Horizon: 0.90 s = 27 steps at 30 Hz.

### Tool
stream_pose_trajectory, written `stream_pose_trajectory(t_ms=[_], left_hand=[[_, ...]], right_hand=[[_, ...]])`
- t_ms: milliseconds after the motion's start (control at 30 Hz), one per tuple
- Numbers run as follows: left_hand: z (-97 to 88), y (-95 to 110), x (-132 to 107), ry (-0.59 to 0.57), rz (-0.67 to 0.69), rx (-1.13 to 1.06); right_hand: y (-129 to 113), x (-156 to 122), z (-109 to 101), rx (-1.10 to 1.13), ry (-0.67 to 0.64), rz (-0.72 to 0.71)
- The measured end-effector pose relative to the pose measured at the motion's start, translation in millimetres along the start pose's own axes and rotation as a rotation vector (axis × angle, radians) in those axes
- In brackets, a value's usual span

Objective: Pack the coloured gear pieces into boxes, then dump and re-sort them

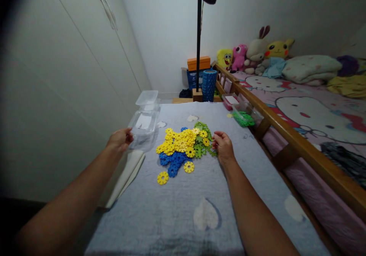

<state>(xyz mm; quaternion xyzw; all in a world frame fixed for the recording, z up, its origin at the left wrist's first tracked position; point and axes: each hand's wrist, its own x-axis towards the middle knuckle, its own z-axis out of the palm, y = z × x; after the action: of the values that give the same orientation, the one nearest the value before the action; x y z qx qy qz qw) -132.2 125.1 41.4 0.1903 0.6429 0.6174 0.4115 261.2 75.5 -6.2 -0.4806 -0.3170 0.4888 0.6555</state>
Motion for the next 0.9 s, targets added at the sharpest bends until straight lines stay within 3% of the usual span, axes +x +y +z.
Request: stream_pose_trajectory(t_ms=[500, 900], left_hand=[[-7.5, -16, 41, 0.113, -0.028, 0.052], [-0.1, -14, 38, 0.173, 0.037, 0.036]], right_hand=[[9, 7, -4, -0.133, 0.089, -0.136], [10, 9, -6, -0.160, 0.100, -0.163]])
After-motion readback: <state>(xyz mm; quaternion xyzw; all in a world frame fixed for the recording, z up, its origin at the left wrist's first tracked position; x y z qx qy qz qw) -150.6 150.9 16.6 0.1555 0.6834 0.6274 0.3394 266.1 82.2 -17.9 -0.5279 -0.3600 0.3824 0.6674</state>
